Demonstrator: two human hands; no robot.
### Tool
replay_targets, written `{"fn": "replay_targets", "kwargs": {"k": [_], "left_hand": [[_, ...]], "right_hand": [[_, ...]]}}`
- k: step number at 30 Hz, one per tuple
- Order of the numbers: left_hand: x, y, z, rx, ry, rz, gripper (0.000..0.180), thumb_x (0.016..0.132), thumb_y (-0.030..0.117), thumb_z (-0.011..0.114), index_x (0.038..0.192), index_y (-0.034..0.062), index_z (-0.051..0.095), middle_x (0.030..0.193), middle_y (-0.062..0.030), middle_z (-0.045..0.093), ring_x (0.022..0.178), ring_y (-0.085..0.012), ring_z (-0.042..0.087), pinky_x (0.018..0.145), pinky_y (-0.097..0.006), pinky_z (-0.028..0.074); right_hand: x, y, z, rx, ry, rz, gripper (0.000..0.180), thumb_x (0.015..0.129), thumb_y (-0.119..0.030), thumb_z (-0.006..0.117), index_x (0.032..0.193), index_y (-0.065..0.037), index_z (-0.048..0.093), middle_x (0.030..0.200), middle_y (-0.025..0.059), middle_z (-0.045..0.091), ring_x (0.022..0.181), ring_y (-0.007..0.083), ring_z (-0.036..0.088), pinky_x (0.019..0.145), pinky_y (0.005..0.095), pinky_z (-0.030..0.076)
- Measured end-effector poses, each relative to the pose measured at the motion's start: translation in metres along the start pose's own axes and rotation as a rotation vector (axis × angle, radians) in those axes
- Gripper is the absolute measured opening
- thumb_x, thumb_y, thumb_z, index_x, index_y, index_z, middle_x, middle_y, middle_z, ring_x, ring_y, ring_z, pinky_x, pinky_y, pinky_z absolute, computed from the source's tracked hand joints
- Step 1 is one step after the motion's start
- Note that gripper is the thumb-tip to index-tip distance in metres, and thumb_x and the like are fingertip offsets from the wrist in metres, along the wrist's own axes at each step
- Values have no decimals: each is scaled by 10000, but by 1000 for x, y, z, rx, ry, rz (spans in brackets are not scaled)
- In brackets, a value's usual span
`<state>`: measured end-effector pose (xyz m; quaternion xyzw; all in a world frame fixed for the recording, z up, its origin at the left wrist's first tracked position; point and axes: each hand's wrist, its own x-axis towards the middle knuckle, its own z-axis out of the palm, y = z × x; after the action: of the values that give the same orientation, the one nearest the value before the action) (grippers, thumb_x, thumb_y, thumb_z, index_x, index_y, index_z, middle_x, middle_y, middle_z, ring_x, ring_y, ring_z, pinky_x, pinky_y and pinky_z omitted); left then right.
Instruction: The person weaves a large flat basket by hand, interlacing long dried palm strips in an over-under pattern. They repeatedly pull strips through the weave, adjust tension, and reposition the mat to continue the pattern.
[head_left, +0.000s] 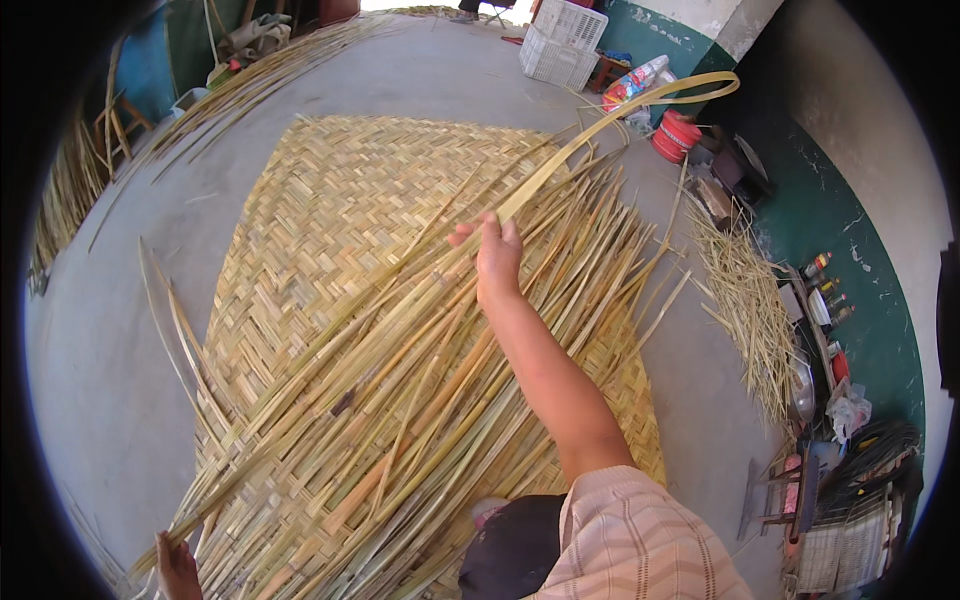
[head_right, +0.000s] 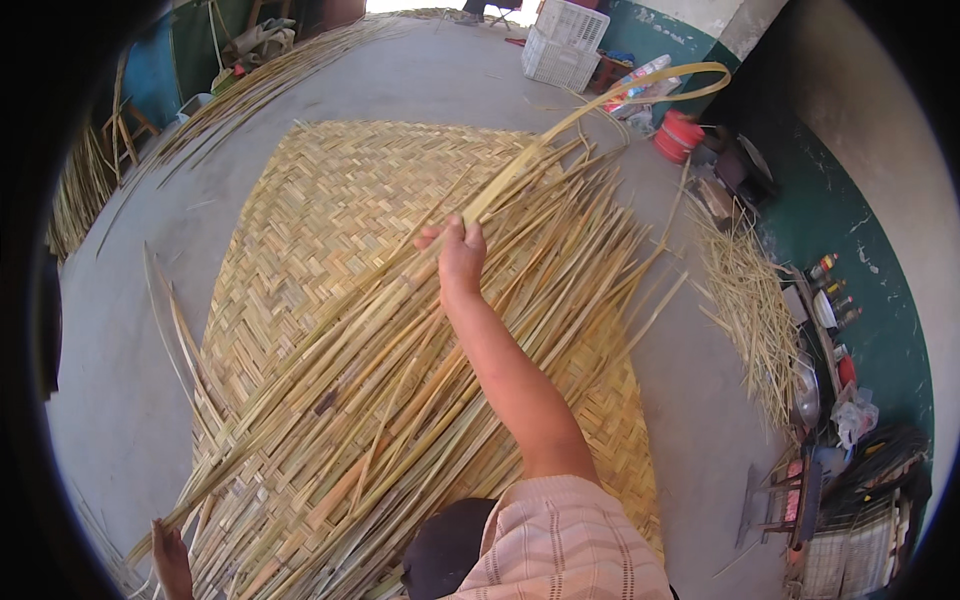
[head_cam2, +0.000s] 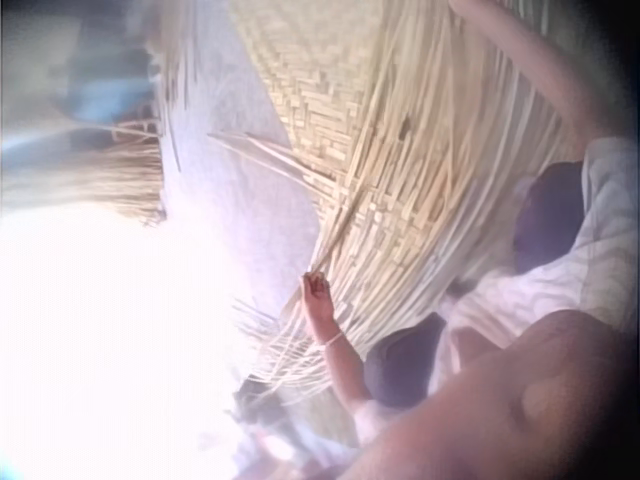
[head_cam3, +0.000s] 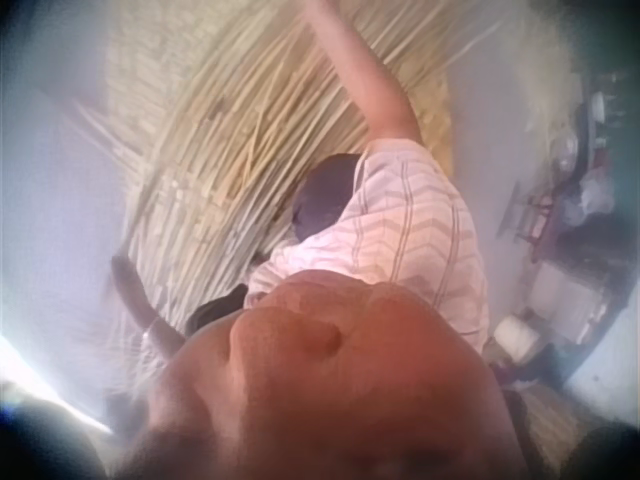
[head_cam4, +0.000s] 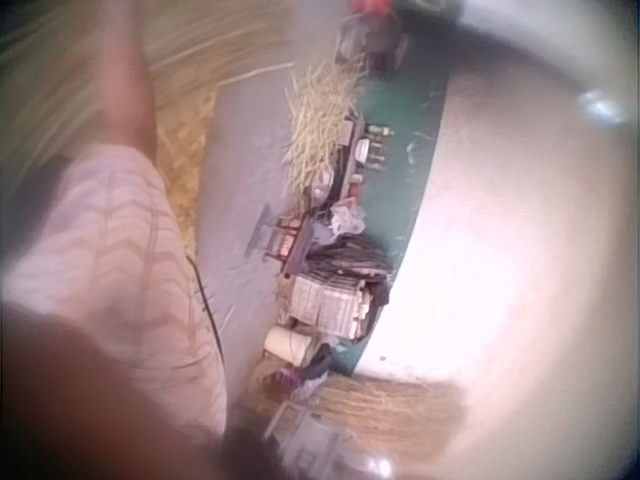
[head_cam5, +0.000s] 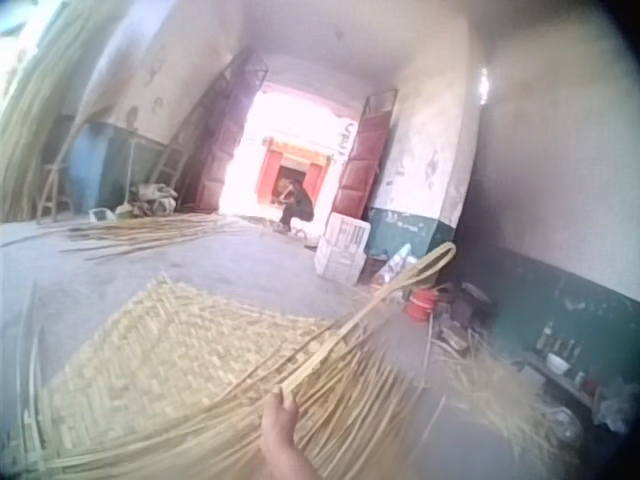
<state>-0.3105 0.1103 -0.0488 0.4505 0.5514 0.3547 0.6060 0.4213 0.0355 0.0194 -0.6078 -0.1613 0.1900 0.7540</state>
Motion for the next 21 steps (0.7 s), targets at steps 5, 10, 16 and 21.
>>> {"fn": "replay_targets", "kwargs": {"k": [5, 10, 16, 21], "left_hand": [[6, 16, 77, -327, 99, -129, 251, 933, 310, 642, 1101, 125, 663, 961, 11, 683, 862, -93, 643, 641, -222, 502], [30, 44, 143, -483, 43, -148, 223, 965, 208, 593, 1147, 86, 636, 1046, -61, 670, 927, -164, 667, 708, -253, 537], [72, 52, 183, -539, -172, -71, 215, 959, 170, 591, 1139, 53, 605, 1037, -90, 672, 970, -219, 676, 805, -297, 578], [102, 49, 196, -528, -196, -73, 231, 955, 161, 594, 1147, 34, 591, 1060, -94, 663, 998, -226, 672, 847, -316, 581]], "right_hand": [[42, 119, -35, -357, 39, 566, 467, 1012, -332, 450, 1354, -20, 383, 952, 122, 673, 749, 201, 673, 660, 367, 521], [6, 125, 16, -1030, -429, 81, 364, 972, -318, 502, 1043, 24, 604, 928, 196, 678, 840, 305, 669, 726, 415, 504], [-73, 88, 143, -815, -1075, -859, 444, 974, -414, 473, 1096, -13, 620, 996, 178, 671, 920, 354, 628, 818, 461, 481], [-119, 93, 236, -885, -1544, -507, 387, 968, -367, 529, 1095, -16, 631, 931, 133, 686, 900, 275, 658, 804, 396, 517]]}}
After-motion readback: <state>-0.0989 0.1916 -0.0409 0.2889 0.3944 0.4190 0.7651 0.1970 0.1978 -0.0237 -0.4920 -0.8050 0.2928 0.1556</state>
